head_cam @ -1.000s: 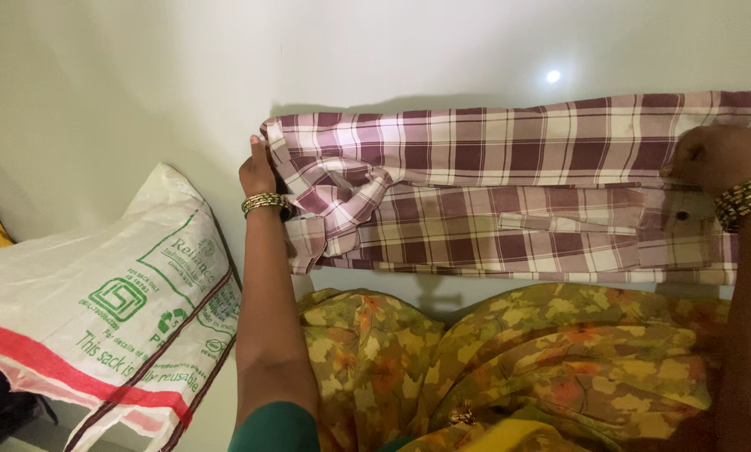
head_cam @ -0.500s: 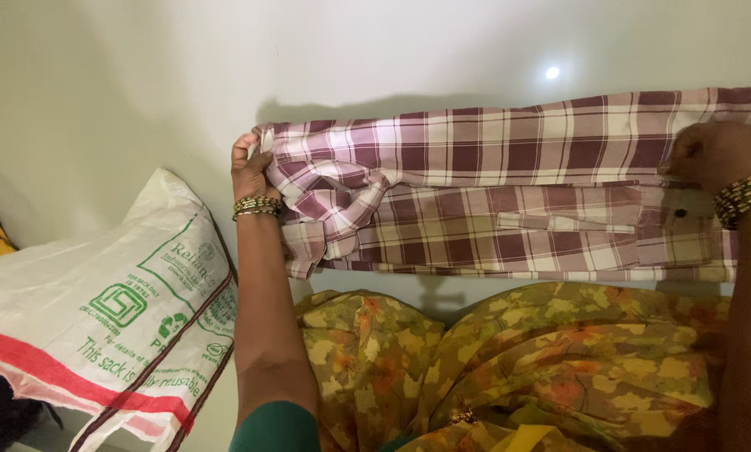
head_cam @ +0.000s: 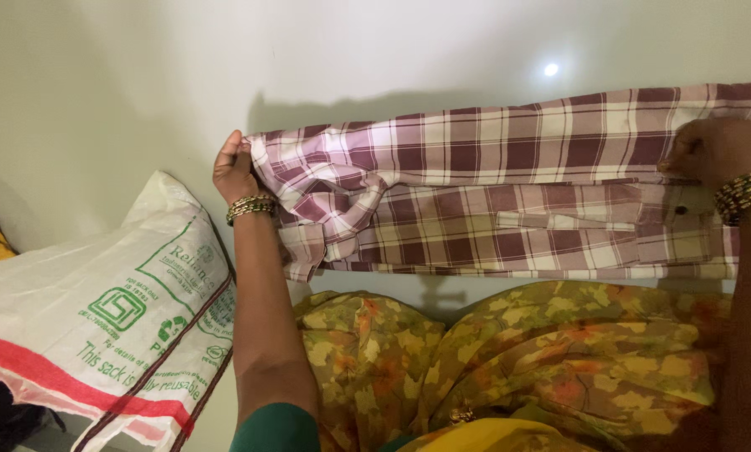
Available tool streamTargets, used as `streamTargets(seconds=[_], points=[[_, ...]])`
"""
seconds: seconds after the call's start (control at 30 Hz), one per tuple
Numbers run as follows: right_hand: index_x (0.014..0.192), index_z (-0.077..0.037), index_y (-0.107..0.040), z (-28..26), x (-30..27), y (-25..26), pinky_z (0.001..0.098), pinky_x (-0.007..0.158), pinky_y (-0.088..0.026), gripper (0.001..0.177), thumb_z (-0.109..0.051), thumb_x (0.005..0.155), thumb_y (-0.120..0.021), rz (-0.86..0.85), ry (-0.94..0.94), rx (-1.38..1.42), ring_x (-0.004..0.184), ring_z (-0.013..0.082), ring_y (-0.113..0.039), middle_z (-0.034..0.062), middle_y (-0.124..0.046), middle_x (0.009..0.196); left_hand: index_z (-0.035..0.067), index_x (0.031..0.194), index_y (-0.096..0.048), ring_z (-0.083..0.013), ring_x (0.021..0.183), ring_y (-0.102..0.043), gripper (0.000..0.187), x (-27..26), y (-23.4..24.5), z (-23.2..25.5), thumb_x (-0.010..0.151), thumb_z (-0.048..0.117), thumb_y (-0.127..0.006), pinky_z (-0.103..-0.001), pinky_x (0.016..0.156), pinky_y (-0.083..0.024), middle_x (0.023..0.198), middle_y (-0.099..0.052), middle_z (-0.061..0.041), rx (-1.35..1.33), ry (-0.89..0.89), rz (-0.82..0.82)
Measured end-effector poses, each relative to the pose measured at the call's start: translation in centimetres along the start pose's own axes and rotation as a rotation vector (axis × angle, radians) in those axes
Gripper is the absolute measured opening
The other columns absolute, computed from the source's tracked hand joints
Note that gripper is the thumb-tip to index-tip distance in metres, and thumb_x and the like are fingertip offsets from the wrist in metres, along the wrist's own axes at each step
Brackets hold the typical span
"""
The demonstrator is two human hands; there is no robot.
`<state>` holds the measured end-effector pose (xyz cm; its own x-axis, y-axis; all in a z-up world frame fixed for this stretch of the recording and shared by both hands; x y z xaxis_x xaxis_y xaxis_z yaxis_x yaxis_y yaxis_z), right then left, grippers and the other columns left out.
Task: The person folds a plaid shirt by hand while sitting on the floor, smoothing the fabric and folding the sleeves and sides inward.
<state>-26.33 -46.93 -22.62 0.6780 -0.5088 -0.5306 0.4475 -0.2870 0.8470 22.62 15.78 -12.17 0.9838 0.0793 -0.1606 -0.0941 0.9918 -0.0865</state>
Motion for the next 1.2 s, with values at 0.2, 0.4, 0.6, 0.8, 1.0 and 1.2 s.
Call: streamTargets(seconds=[0.2,0.4,0.6,0.8,1.0,1.2], points=[[0.081,-0.014,-0.072,-0.1,0.4,-0.1,0.0354,0.063,-0.061,0.034,-0.046,0.088,-0.083,-0.035,-0.025,0.045,0.069,0.0175,-0.070,0.0024,-0.072,0.075,0.001,0.110,-0.071,-0.0127,0.086,-0.068,0.027,0.0,0.4,0.5,0.091,-0.017,-0.062,-0.025,0.077,-0.060,0.100,-0.074,-0.005,0.232,-0.272,0.093],[0.080,-0.014,-0.075,-1.4,-1.4,1.6,0.0391,0.069,-0.061,0.032,-0.044,0.088,-0.084,-0.037,-0.113,0.052,0.073,0.0196,-0.072,0.0046,-0.077,0.080,0.014,0.109,-0.071,-0.0156,0.099,-0.072,0.022,-6.0,-7.0,3.6,0.097,-0.002,-0.064,-0.027,0.076,-0.064,0.118,-0.072,-0.005,0.862,-0.570,-0.210],[0.085,-0.010,-0.080,-2.0,-3.2,4.2,0.0456,0.077,-0.060,0.025,-0.033,0.090,-0.084,0.081,-0.066,0.170,0.083,0.0263,-0.072,0.0110,-0.076,0.095,0.021,0.150,-0.040,-0.0385,0.145,-0.021,0.070,-10.5,-11.0,2.4,0.092,0.055,-0.060,-0.065,0.112,-0.022,0.164,-0.027,-0.011,1.788,-0.436,-0.682],[0.088,-0.009,-0.080,-3.2,-4.7,6.9,0.0490,0.084,-0.057,0.012,-0.020,0.093,-0.077,0.174,-0.060,0.399,0.089,0.0294,-0.072,0.0141,-0.075,0.097,0.029,0.162,-0.021,-0.0394,0.155,0.002,0.082,-11.0,-11.0,4.5,0.093,0.063,-0.051,-0.070,0.118,-0.011,0.170,-0.003,-0.011,1.984,-0.204,-0.445],[0.092,0.000,-0.071,-13.1,-8.2,13.1,0.0472,0.074,-0.053,0.009,-0.005,0.086,-0.066,0.949,0.204,0.463,0.087,0.0341,-0.064,0.0176,-0.068,0.096,0.027,0.162,-0.027,-0.0391,0.159,-0.004,0.074,-17.0,-18.2,0.7,0.098,0.053,-0.055,-0.071,0.120,-0.011,0.173,-0.005,-0.011,1.725,-0.491,-0.683],[0.146,-0.028,-0.047,-32.3,-9.1,12.6,0.0647,0.116,-0.011,0.054,-0.049,0.096,-0.042,0.478,0.511,0.332,0.149,0.0359,-0.020,0.0073,-0.036,0.159,0.030,0.161,-0.022,-0.0373,0.154,-0.002,0.078,-24.6,-23.6,-3.2,0.094,0.057,-0.049,-0.074,0.114,-0.005,0.170,-0.004,-0.005,1.814,-0.434,-0.840]])
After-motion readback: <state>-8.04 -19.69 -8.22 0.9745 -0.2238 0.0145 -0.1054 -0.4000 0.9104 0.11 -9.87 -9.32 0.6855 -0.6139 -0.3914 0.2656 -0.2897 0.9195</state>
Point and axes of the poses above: each hand's wrist, its own x-axis towards the middle knuckle, its own y-axis out of the back of the hand, z = x × y, the point moved 5 cm from there along x, towards the middle knuckle
